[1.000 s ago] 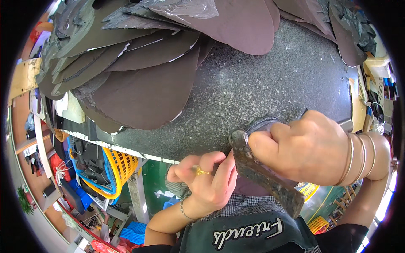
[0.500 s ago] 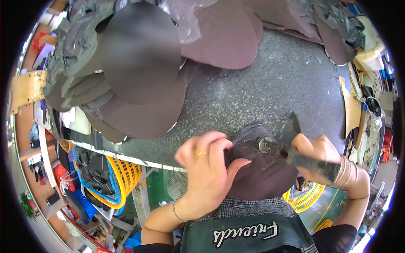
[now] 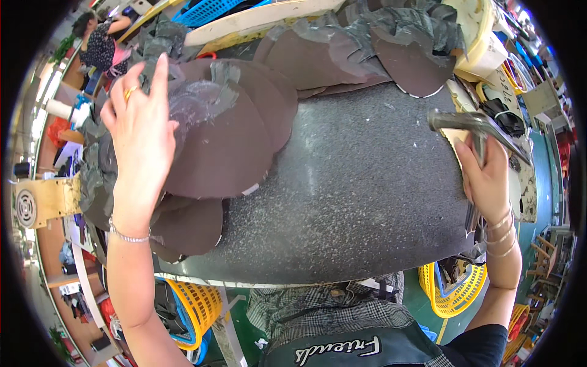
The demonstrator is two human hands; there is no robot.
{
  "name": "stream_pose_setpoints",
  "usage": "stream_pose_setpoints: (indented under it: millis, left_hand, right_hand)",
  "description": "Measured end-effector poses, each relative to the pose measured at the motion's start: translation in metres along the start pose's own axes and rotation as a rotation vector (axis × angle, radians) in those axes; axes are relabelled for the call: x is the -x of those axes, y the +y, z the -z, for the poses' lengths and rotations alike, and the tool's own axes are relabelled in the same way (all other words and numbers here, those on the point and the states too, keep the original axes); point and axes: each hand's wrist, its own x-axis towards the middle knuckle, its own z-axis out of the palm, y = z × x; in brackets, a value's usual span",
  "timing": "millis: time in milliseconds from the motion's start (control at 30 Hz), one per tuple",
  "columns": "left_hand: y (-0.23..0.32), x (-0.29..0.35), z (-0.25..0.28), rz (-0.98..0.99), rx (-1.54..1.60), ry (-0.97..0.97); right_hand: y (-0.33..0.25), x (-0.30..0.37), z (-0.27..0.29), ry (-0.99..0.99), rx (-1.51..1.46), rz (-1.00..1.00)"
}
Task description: The person folds the glued edges of leather pieces by hand and flattens them using a hammer.
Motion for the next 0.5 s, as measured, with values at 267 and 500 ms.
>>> stream_pose_setpoints:
  millis: [267,500]
  left_hand:
    - [0.158,-0.105,-0.013,-0.498,0.739,-0.282]
    - [0.292,-0.137,-0.052,-0.851,0.724,0.074]
  right_hand:
    - [0.051,-0.113,-0.013,0.102,0.309,0.113]
    - [0.089,-0.208,-0.003,0.346,0.524,0.219]
